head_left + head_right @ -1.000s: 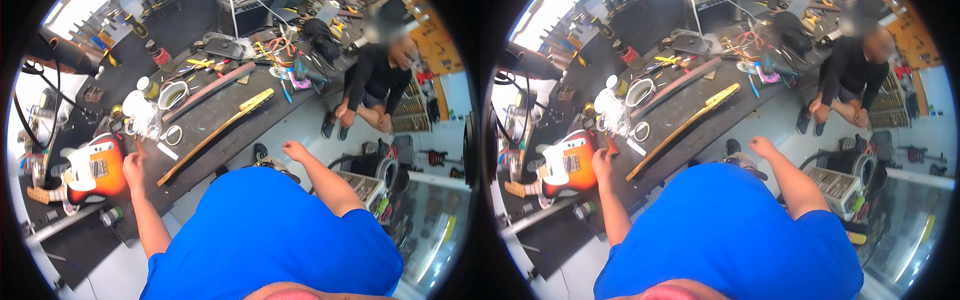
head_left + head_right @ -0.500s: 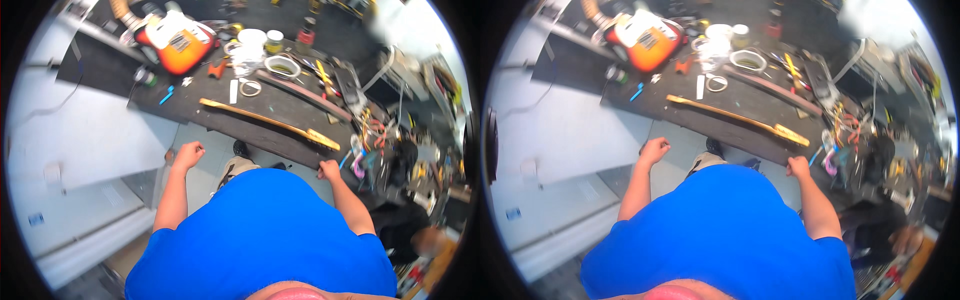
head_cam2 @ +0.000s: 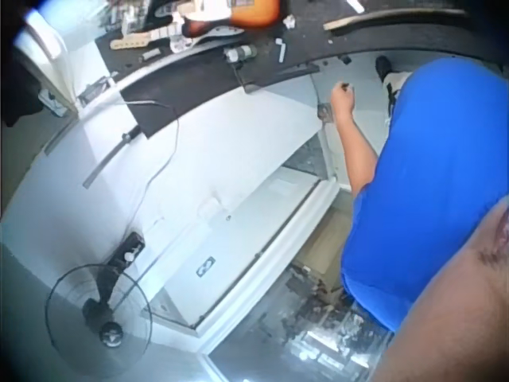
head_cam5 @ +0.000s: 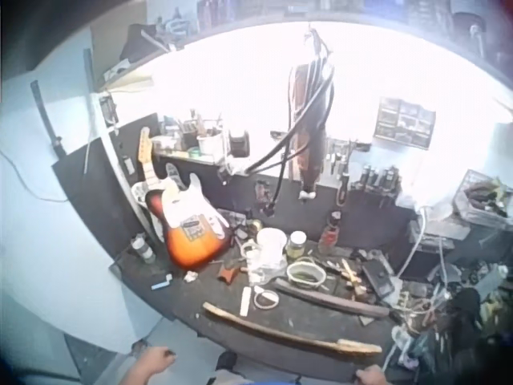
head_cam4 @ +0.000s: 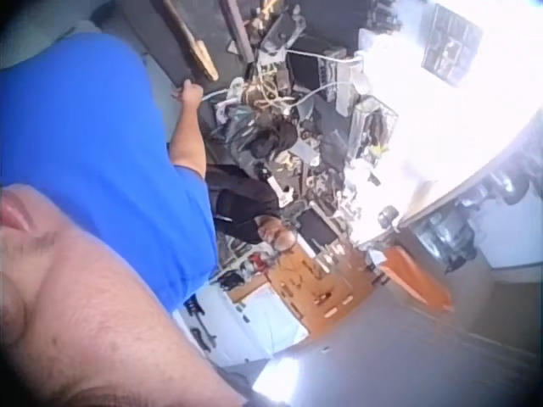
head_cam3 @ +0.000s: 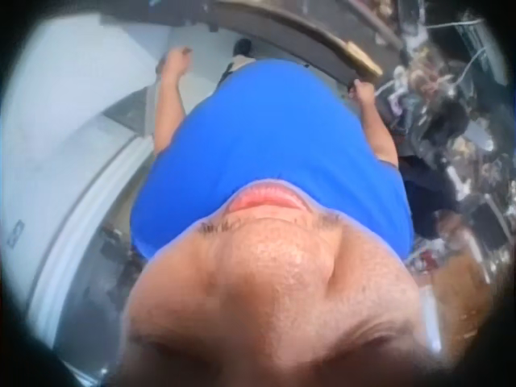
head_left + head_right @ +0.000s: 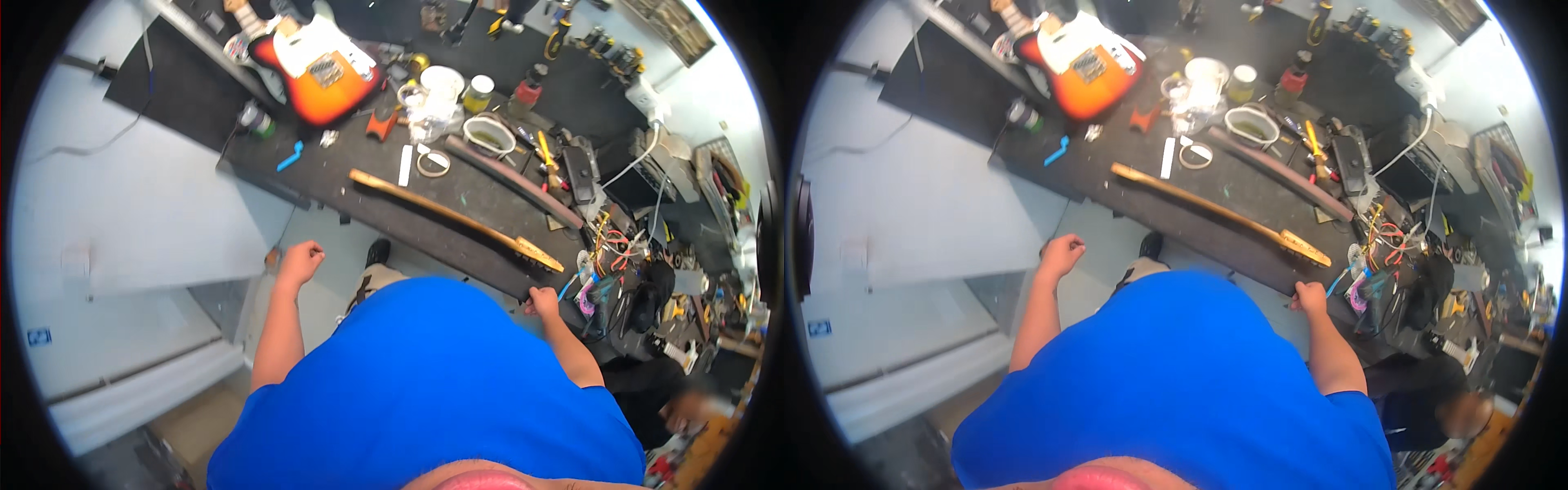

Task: The person applies a strip of white binding material along the side of a guitar neck. They use their hands to align the strip and a wooden block to press it firmly against the surface.

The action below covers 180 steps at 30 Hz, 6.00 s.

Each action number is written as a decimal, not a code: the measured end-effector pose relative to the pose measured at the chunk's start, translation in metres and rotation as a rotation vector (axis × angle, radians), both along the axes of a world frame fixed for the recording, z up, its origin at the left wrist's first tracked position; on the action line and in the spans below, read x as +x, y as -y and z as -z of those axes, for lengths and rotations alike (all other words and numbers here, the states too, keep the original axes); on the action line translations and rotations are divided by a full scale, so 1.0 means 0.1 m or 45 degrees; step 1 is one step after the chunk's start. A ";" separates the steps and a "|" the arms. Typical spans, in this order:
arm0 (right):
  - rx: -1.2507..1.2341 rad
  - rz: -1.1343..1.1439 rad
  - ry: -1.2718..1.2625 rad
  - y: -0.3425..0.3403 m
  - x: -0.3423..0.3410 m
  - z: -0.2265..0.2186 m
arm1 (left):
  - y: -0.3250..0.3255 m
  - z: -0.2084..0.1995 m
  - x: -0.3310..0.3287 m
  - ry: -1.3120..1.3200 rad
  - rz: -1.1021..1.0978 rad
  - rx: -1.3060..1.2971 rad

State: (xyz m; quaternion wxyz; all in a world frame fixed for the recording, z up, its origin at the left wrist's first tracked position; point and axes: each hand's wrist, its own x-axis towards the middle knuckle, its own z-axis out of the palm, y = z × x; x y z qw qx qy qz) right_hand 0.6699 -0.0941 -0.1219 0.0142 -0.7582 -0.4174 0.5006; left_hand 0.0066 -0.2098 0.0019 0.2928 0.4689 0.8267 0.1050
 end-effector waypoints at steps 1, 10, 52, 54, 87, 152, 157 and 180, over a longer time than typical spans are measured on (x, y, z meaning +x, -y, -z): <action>0.023 0.042 -0.003 -0.01 -0.09 -0.04 | -0.21 0.04 -0.09 -0.003 0.042 0.023; 0.014 0.671 -0.001 1.10 -1.07 0.35 | -2.61 0.08 -0.40 0.248 0.746 0.415; -0.547 0.816 0.065 3.74 -4.16 -0.93 | -5.99 1.18 1.45 1.109 0.945 0.139; -0.470 0.670 0.210 3.99 -4.13 -0.60 | -5.74 0.93 1.34 1.198 0.777 0.163; 1.850 -0.351 -0.394 -0.36 -2.20 -3.28 | -1.66 -2.06 2.16 1.555 0.730 0.101; 1.106 0.279 0.613 -0.47 -1.69 -0.78 | -1.99 -0.32 0.25 -0.331 1.219 0.363; 1.072 0.001 0.928 -0.44 -1.84 -0.60 | -1.98 -0.29 -0.32 -0.452 1.090 0.299; 1.042 0.029 1.041 -0.48 -2.01 -0.57 | -2.49 0.45 -0.67 -0.301 0.800 0.071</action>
